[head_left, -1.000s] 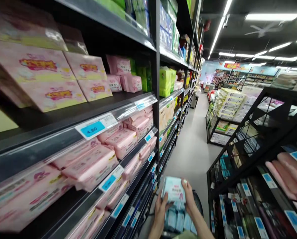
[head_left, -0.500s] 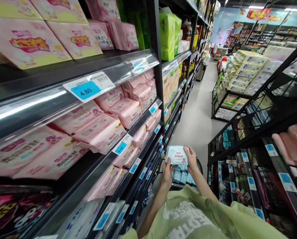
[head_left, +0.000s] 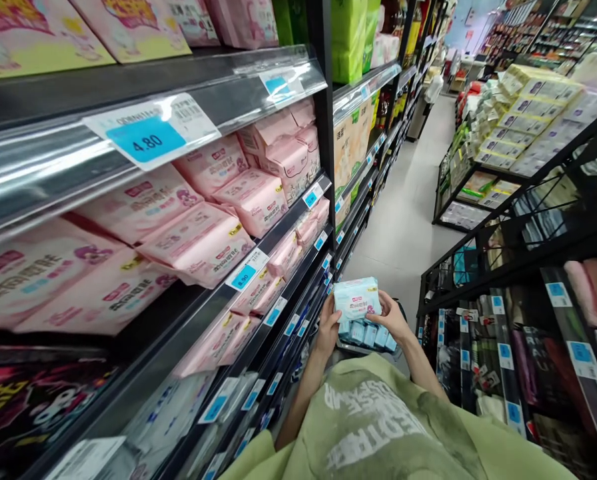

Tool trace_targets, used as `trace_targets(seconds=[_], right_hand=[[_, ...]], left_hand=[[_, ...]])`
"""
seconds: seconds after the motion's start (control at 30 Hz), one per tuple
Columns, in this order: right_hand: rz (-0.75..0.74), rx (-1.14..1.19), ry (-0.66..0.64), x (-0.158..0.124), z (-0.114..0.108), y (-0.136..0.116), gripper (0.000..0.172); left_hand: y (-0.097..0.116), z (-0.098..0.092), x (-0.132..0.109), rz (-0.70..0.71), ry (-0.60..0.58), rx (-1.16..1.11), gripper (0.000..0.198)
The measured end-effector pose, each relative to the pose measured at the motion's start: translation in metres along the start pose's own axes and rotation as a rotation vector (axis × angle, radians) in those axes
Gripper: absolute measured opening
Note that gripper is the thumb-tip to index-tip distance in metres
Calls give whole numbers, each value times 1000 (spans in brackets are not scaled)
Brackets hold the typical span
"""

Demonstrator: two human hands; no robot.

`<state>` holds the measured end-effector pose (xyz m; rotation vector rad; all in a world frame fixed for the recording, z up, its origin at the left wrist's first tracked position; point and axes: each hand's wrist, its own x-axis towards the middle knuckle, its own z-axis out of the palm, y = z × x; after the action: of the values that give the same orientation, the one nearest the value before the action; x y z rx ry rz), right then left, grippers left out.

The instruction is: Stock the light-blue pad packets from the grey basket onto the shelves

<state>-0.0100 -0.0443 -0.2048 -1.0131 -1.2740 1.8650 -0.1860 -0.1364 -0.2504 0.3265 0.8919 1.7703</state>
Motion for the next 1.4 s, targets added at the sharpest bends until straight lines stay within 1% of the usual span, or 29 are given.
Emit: trace_targets(seconds=[0.1,0.17,0.3,0.4,0.5,0.63,0.8,0.93,1.03,1.1,1.17,1.23,1.3,1.33,1.4], right_hand=[[-4,6,-30,-2,-6,0,88],[0,30,-19,-3,-9,2,85],[-3,79,55,-5,-11,11,79],[14,96,124,-6,-11,17,77],[26,97,156,-7,-12,19,75],[44,80,195,-6,-10,19,73],[95,143,318,-5,-6,25,70],[136,160,310,-5,-5,30,69],[139,157,284,-4,-4,35,73],[97,118,270,-4,0,38,76],[0,26,304,-5,9,40,77],[-141,-127,372,-8,20,41,73],[-302,-321,408,-11,31,42,64],[-389,-415,401,-13,35,43,58],[-565,-565,348,-17,42,46,49]], left_hand=[[3,-4,1,-3,42,52,76],[5,-5,1,-8,67,88,75],[7,-2,-2,13,66,110,68],[6,2,-5,17,72,90,61],[5,2,-6,3,70,101,60],[1,-3,-3,-24,63,113,64],[-13,-15,-1,-71,51,113,75],[-20,-20,-4,-133,74,159,86],[-20,-23,-3,-158,88,154,80],[-21,-26,0,-172,88,120,75],[-24,-28,3,-192,101,85,75],[-28,-29,5,-216,133,54,78],[-31,-27,5,-225,145,12,79],[-32,-25,6,-221,127,-19,76],[-31,-19,6,-207,61,-87,67]])
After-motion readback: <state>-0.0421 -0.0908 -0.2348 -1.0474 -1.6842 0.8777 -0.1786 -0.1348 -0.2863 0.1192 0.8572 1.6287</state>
